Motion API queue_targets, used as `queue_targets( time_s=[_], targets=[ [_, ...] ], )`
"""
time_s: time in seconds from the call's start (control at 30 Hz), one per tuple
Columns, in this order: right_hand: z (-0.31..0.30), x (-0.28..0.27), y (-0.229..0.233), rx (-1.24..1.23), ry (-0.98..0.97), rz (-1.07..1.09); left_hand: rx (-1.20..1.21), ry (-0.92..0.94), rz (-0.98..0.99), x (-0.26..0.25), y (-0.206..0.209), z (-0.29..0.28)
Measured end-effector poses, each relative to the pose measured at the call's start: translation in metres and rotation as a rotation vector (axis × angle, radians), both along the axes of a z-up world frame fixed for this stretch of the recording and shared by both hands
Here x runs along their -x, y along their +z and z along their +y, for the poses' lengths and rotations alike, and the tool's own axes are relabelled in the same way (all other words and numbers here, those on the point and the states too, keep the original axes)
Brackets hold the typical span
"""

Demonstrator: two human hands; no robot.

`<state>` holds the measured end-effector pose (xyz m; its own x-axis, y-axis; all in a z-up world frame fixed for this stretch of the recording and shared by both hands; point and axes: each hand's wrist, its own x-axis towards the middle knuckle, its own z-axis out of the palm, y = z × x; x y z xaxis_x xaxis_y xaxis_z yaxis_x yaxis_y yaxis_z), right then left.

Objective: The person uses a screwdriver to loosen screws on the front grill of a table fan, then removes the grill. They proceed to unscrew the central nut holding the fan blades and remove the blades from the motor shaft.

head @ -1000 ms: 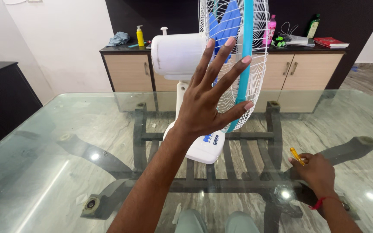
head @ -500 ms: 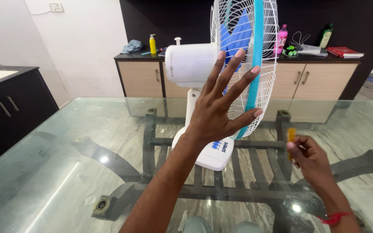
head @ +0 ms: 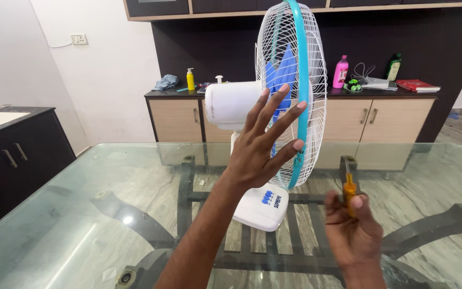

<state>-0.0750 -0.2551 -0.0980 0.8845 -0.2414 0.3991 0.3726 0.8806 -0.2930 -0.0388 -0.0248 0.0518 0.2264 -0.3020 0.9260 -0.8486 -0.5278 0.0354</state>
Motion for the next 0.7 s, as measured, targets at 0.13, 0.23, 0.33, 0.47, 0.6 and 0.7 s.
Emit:
queue_targets(
  time_s=[0.13,0.23,0.33,0.47,0.6,0.7],
  targets=[
    [0.017,-0.011,-0.008,0.104,-0.014,-0.202,0.003,-0.035,0.011,0.001,-0.001,0.003],
    [0.029,-0.007,-0.006,0.212,-0.160,-0.049,0.061,-0.098,-0.002,-0.001,-0.003,-0.001],
    [0.040,0.000,0.000,0.393,-0.264,0.043,0.168,-0.192,-0.008,-0.002,-0.008,-0.005],
    [0.050,0.004,0.005,0.625,-0.446,0.042,0.401,-0.050,-0.023,0.004,-0.023,-0.020],
    [0.054,0.006,0.005,0.907,-0.676,0.014,0.590,-0.144,0.103,0.010,-0.032,-0.032],
    [0.054,0.008,0.007,0.952,-0.693,-0.030,0.553,-0.140,0.070,0.014,-0.034,-0.034]
  ],
)
